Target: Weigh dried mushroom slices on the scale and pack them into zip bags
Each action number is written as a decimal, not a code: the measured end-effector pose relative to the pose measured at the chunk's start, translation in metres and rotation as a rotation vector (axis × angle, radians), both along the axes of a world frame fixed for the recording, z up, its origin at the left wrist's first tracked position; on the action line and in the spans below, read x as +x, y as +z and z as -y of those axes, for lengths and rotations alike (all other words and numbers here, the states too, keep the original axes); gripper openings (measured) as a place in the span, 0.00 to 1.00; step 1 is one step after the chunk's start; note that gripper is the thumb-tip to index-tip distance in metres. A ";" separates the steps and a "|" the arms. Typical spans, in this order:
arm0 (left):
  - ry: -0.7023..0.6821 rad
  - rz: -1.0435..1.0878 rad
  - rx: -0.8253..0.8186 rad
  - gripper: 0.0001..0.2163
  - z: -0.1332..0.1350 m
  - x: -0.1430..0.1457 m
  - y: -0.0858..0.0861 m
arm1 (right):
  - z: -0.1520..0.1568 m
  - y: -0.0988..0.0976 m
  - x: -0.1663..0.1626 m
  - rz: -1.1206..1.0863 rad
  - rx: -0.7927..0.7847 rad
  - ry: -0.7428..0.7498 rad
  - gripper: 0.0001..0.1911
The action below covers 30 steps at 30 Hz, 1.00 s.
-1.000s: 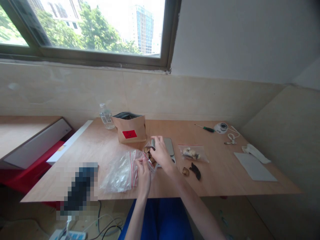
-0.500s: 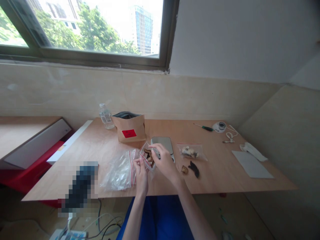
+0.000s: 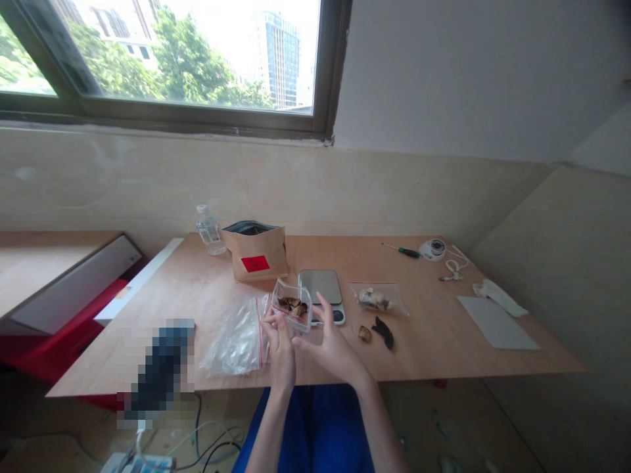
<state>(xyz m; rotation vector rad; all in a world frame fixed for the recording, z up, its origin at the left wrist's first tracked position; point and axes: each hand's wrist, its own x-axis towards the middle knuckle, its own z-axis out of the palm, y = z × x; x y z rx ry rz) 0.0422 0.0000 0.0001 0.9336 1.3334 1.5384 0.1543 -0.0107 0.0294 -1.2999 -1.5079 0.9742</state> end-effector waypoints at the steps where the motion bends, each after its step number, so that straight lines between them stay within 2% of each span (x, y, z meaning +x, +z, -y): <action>1: -0.014 0.007 -0.001 0.15 0.001 0.002 0.002 | 0.001 -0.004 -0.002 -0.055 -0.001 -0.016 0.41; 4: -0.086 0.017 0.058 0.13 0.004 0.006 0.008 | 0.000 -0.008 -0.006 -0.178 0.052 -0.115 0.23; 6: -0.087 -0.007 0.105 0.12 0.003 0.005 0.010 | -0.001 -0.005 -0.006 -0.228 0.070 -0.142 0.17; 9: -0.020 -0.008 0.122 0.15 -0.006 -0.003 0.004 | 0.000 -0.001 -0.001 -0.296 0.071 -0.179 0.16; 11: -0.007 0.029 0.073 0.19 -0.013 -0.012 -0.004 | 0.003 -0.003 0.003 -0.328 0.067 -0.217 0.17; 14: -0.100 0.090 -0.010 0.20 -0.021 -0.025 -0.015 | 0.006 -0.009 0.010 -0.336 0.053 -0.194 0.17; 17: -0.211 0.114 0.002 0.16 -0.022 -0.032 -0.019 | 0.009 -0.013 0.018 -0.288 0.036 -0.139 0.18; 21: -0.075 0.072 0.063 0.15 -0.015 -0.033 -0.013 | 0.012 -0.011 0.028 -0.198 0.048 -0.237 0.19; 24: 0.000 0.050 0.078 0.15 -0.013 -0.030 -0.005 | 0.013 -0.010 0.031 -0.234 0.041 -0.294 0.18; 30: -0.047 0.064 0.073 0.13 -0.011 -0.029 0.007 | 0.011 -0.011 0.041 -0.335 0.028 -0.453 0.15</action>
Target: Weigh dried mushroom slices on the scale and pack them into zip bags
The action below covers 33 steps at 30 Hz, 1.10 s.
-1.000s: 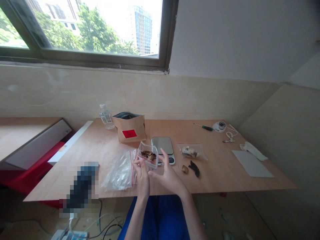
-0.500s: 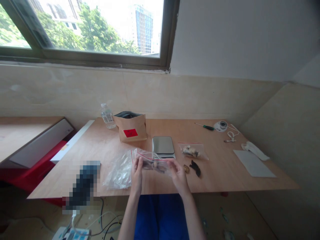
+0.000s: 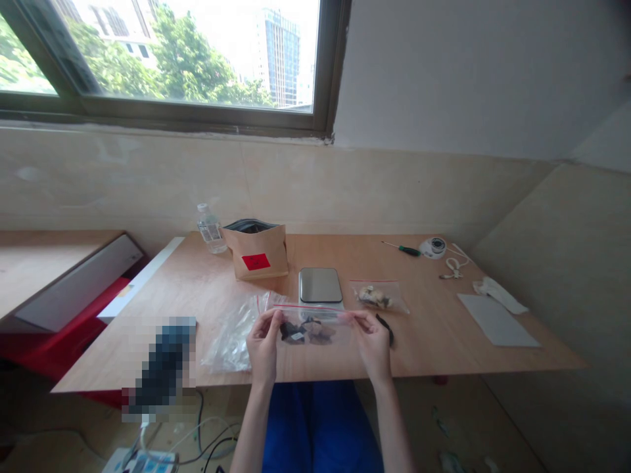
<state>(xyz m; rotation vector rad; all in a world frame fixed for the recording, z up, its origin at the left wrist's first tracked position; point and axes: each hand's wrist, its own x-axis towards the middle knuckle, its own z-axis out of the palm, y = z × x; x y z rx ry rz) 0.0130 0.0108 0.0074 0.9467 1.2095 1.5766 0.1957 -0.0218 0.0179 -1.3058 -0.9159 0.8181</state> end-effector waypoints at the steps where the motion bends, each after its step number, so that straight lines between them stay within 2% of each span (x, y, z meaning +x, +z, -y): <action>1: -0.011 0.014 0.007 0.12 0.000 0.000 0.001 | 0.000 0.000 0.002 0.006 -0.004 -0.004 0.15; 4: 0.003 0.081 0.019 0.12 0.001 0.005 0.004 | 0.000 0.001 0.004 0.046 -0.012 0.023 0.16; 9: 0.125 0.138 0.013 0.12 0.002 0.013 0.008 | 0.002 0.001 -0.002 0.079 0.009 0.022 0.16; 16: 0.034 -0.013 0.064 0.12 0.004 0.004 0.012 | 0.002 -0.003 -0.005 0.141 0.040 -0.018 0.15; 20: 0.014 -0.054 0.108 0.11 0.005 0.002 0.013 | 0.001 -0.002 0.000 0.312 0.038 -0.009 0.14; 23: -0.010 -0.075 0.130 0.09 0.007 0.003 0.013 | -0.002 0.009 -0.001 0.524 0.117 0.004 0.15; 25: -0.058 -0.089 0.148 0.09 0.008 0.006 0.013 | -0.007 0.021 -0.007 0.660 0.183 0.065 0.20; 27: -0.111 -0.107 0.185 0.08 0.009 0.007 0.013 | -0.013 0.036 -0.015 0.757 0.236 0.215 0.21; 30: -0.160 -0.137 0.252 0.06 0.009 0.007 0.011 | -0.026 0.054 -0.026 0.836 0.304 0.458 0.10; 31: -0.166 -0.148 0.267 0.06 0.008 0.006 0.010 | -0.029 0.058 -0.029 0.848 0.318 0.507 0.06; 33: -0.176 -0.168 0.281 0.05 0.007 0.003 0.007 | -0.035 0.060 -0.032 0.871 0.337 0.552 0.05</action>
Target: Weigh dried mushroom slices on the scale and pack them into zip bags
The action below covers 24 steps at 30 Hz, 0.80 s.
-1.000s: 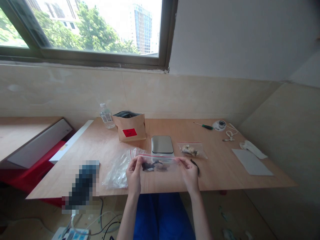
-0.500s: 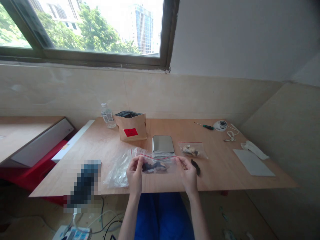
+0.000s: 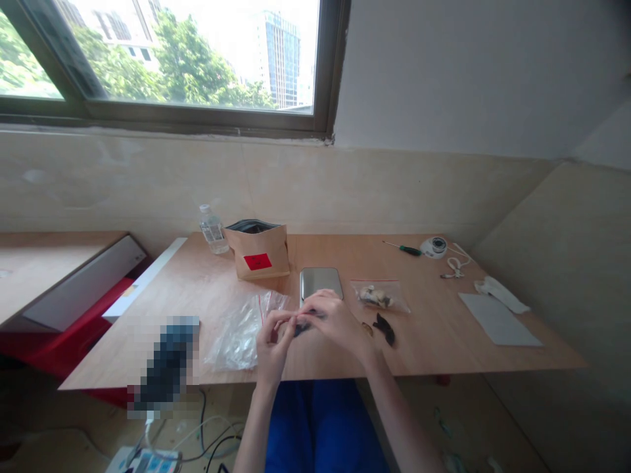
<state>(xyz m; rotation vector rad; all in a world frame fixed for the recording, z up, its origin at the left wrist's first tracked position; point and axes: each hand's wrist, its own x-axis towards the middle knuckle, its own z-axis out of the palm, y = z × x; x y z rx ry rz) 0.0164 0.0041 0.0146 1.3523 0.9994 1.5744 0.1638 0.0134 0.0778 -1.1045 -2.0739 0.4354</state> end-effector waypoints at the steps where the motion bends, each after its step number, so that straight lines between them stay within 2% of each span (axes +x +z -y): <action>1: -0.005 -0.008 0.004 0.05 -0.001 -0.001 -0.001 | -0.002 -0.001 -0.001 0.015 0.014 0.006 0.06; 7: 0.070 -0.036 0.048 0.04 -0.001 -0.004 -0.007 | 0.000 -0.021 -0.014 0.136 0.205 -0.039 0.11; 12: 0.155 -0.127 0.054 0.05 0.000 -0.007 -0.007 | 0.001 -0.030 -0.013 0.084 0.156 -0.068 0.09; 16: 0.206 -0.106 0.005 0.08 0.000 -0.009 -0.006 | -0.004 -0.038 -0.004 0.091 0.128 -0.092 0.06; 24: 0.062 -0.121 -0.051 0.08 -0.003 -0.005 -0.006 | -0.009 -0.052 -0.003 0.159 0.195 -0.154 0.10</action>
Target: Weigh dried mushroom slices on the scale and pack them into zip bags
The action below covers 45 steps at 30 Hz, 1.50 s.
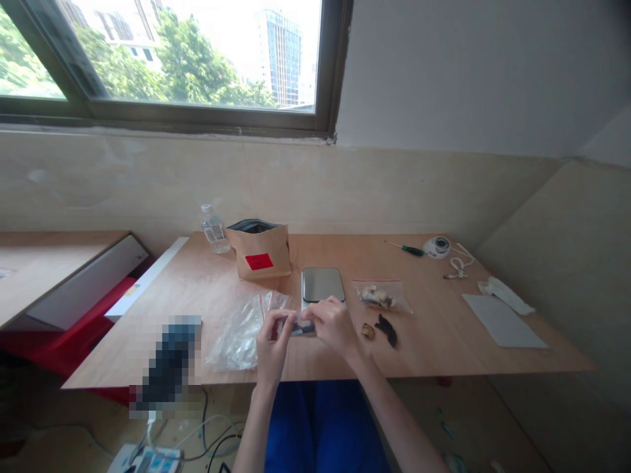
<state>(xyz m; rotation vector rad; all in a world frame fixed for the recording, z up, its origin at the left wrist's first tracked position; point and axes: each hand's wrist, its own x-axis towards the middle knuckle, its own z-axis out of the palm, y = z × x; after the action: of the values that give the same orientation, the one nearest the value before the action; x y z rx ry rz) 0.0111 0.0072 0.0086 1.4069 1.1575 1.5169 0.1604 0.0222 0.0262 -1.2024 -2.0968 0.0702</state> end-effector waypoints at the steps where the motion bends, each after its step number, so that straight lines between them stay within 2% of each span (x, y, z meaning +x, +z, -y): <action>1: 0.009 -0.005 -0.003 0.08 0.000 0.000 0.000 | 0.001 0.001 0.000 -0.007 -0.004 0.012 0.10; 5: 0.094 -0.028 -0.006 0.09 0.000 -0.004 0.001 | 0.004 0.010 0.003 -0.088 -0.096 0.037 0.04; 9: 0.125 -0.046 0.011 0.10 0.001 -0.007 0.002 | 0.005 0.011 0.007 -0.103 -0.164 -0.028 0.04; 12: 0.068 -0.061 0.011 0.09 0.001 -0.006 0.000 | 0.004 0.006 0.009 -0.082 -0.128 -0.059 0.08; 16: -0.026 -0.055 -0.011 0.09 0.001 -0.003 -0.002 | 0.005 0.002 0.007 -0.087 -0.061 -0.026 0.12; 24: -0.014 -0.111 0.041 0.06 0.000 -0.006 -0.001 | 0.012 0.016 0.001 -0.193 -0.102 0.034 0.03; 29: -0.026 -0.176 0.083 0.07 0.002 -0.004 -0.001 | 0.006 0.008 -0.002 -0.188 -0.058 0.031 0.09; 32: 0.024 -0.202 0.096 0.07 0.003 0.000 -0.003 | 0.005 0.006 -0.004 -0.133 -0.009 0.001 0.12; 38: 0.147 -0.229 0.123 0.05 0.002 0.000 -0.004 | 0.007 0.008 0.002 -0.128 -0.037 -0.036 0.06; 45: 0.071 -0.124 0.025 0.08 0.003 -0.005 0.001 | 0.005 0.006 0.002 -0.074 0.028 -0.042 0.12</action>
<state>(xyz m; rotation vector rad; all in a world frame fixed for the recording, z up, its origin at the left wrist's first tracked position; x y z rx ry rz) 0.0057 0.0041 0.0096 1.5088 1.2794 1.5158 0.1621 0.0167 0.0326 -1.2082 -2.0012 0.0648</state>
